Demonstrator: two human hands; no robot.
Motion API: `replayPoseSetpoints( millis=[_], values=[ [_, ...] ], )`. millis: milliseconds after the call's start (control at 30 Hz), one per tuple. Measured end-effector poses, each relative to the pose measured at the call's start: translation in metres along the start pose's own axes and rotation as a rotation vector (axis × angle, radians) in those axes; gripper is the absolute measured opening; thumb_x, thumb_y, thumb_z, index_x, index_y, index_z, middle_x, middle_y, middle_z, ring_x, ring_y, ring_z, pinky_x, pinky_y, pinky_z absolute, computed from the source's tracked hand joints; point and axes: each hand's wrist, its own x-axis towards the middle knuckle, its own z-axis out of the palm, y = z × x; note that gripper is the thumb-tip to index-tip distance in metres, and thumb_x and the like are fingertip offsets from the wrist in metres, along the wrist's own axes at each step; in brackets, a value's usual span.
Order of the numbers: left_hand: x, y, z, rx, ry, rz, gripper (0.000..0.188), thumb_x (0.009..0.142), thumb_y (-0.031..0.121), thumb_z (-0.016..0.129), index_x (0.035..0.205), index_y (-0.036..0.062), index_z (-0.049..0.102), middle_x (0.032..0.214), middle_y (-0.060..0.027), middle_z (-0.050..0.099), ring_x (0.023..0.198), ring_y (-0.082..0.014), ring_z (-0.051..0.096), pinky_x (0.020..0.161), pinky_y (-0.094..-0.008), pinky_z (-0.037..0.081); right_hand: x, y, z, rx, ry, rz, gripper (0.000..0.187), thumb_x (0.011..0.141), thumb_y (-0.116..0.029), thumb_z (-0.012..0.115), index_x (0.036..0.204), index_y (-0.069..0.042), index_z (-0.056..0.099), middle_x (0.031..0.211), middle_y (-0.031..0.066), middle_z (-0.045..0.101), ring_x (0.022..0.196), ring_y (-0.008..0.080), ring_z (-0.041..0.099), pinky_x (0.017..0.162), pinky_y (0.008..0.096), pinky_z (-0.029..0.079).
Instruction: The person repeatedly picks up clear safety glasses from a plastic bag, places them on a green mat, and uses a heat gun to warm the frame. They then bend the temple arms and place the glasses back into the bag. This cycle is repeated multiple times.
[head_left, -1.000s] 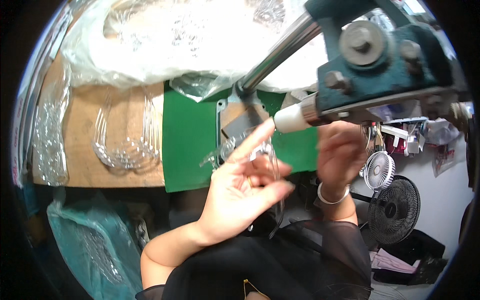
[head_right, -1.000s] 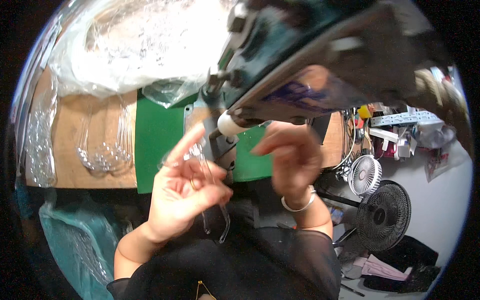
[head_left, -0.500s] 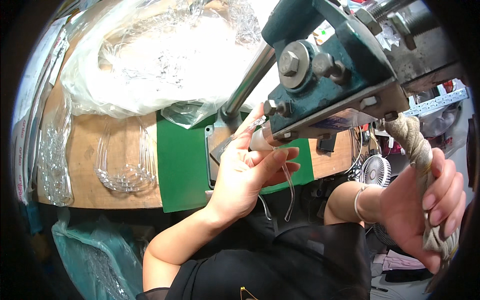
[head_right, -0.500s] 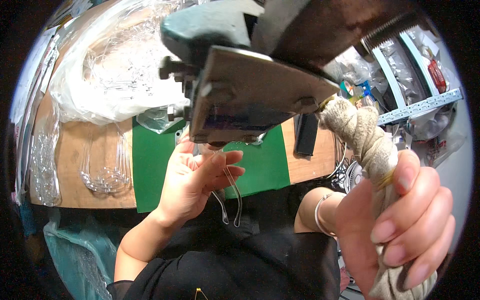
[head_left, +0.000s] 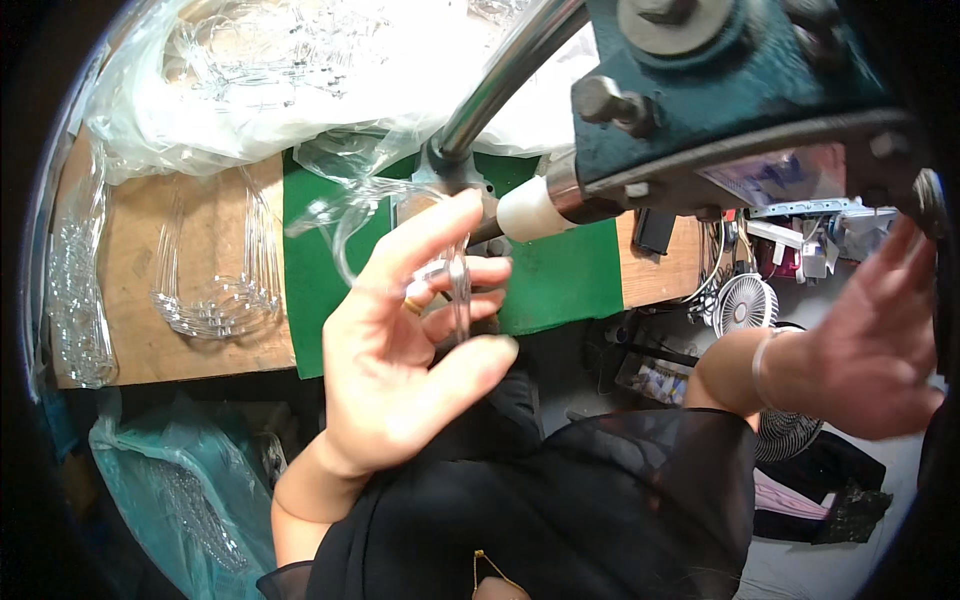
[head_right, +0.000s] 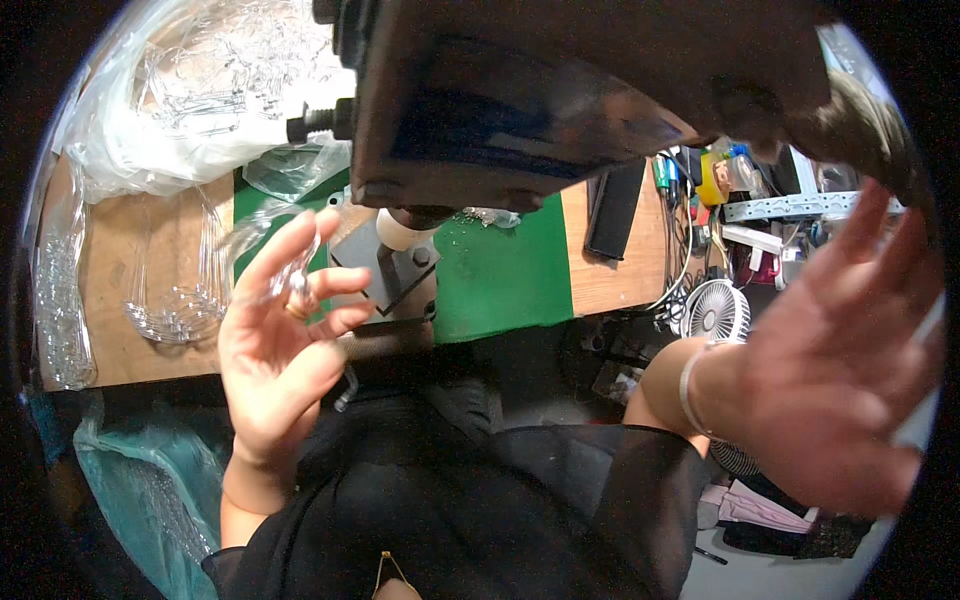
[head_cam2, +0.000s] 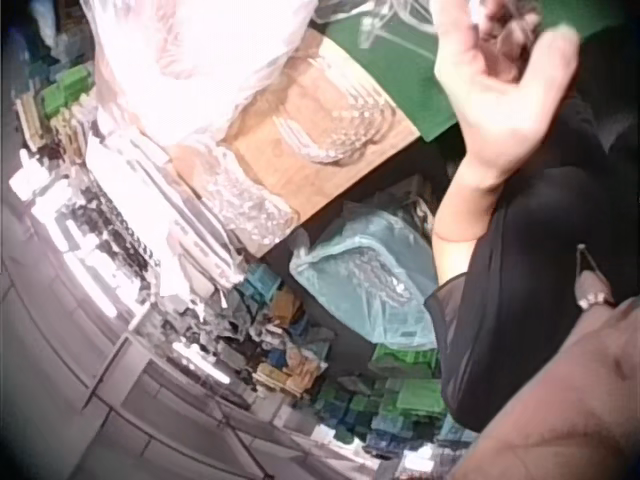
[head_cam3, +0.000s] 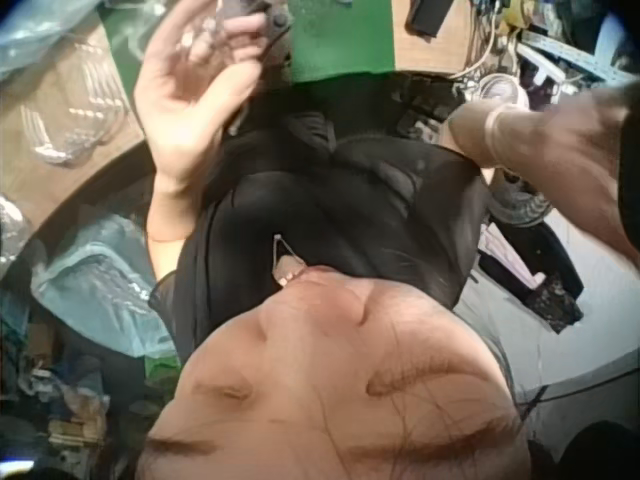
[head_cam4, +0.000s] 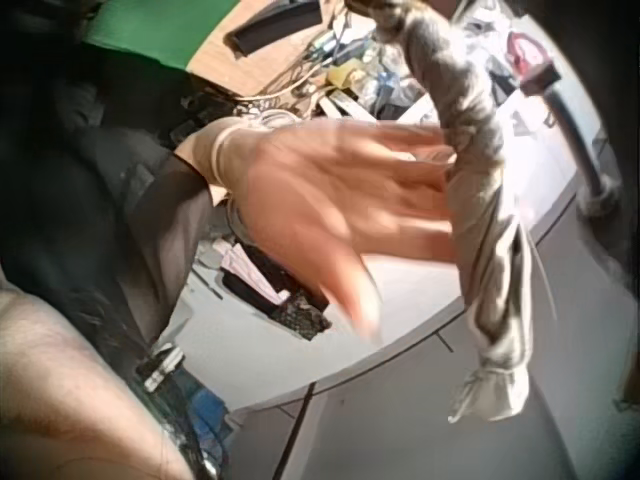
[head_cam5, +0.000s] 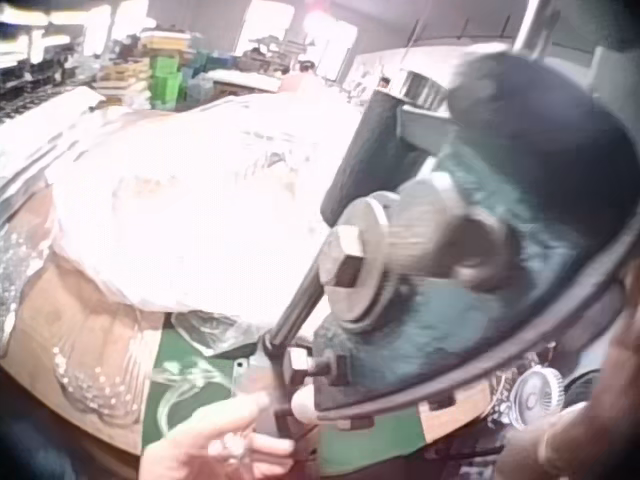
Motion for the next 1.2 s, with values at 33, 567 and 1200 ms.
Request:
replayPoseSetpoints(
  millis=[33,567,1200],
  values=[
    [-0.001,0.0,-0.001,-0.035,-0.004,0.061,0.053,0.081,0.019,0.063,0.127,0.002,0.043,0.13,-0.0195,0.041,0.105,-0.0253,0.053,0.086,-0.0363,0.047,-0.013,0.008,-0.018,0.012,0.125,-0.042,0.051,0.088,-0.041,0.043,0.122,-0.002,0.047,0.133,0.0188,0.04,0.126,0.0312,0.035,0.106,0.0475,0.021],
    [0.002,0.002,-0.019,-0.185,0.029,-0.087,0.017,0.087,0.02,0.054,0.086,0.0037,0.049,0.116,-0.0261,0.051,0.109,-0.0352,0.051,0.093,-0.0421,0.041,-0.232,0.14,0.025,-0.733,-0.381,0.709,0.01,0.075,-0.013,0.067,0.075,-0.005,0.06,0.07,0.0061,0.055,0.069,0.0213,0.051,0.064,0.0319,0.041],
    [-0.023,-0.014,-0.02,0.351,-0.164,0.033,0.061,0.072,-0.002,0.068,0.128,-0.0018,0.042,0.079,-0.0081,0.064,0.07,-0.0055,0.057,0.067,-0.0208,0.047,-0.112,0.049,0.066,0.058,-0.685,0.321,0.012,0.07,-0.009,0.071,0.076,-0.007,0.061,0.075,0.0034,0.062,0.069,0.0205,0.056,0.064,0.0301,0.044]
  ],
)
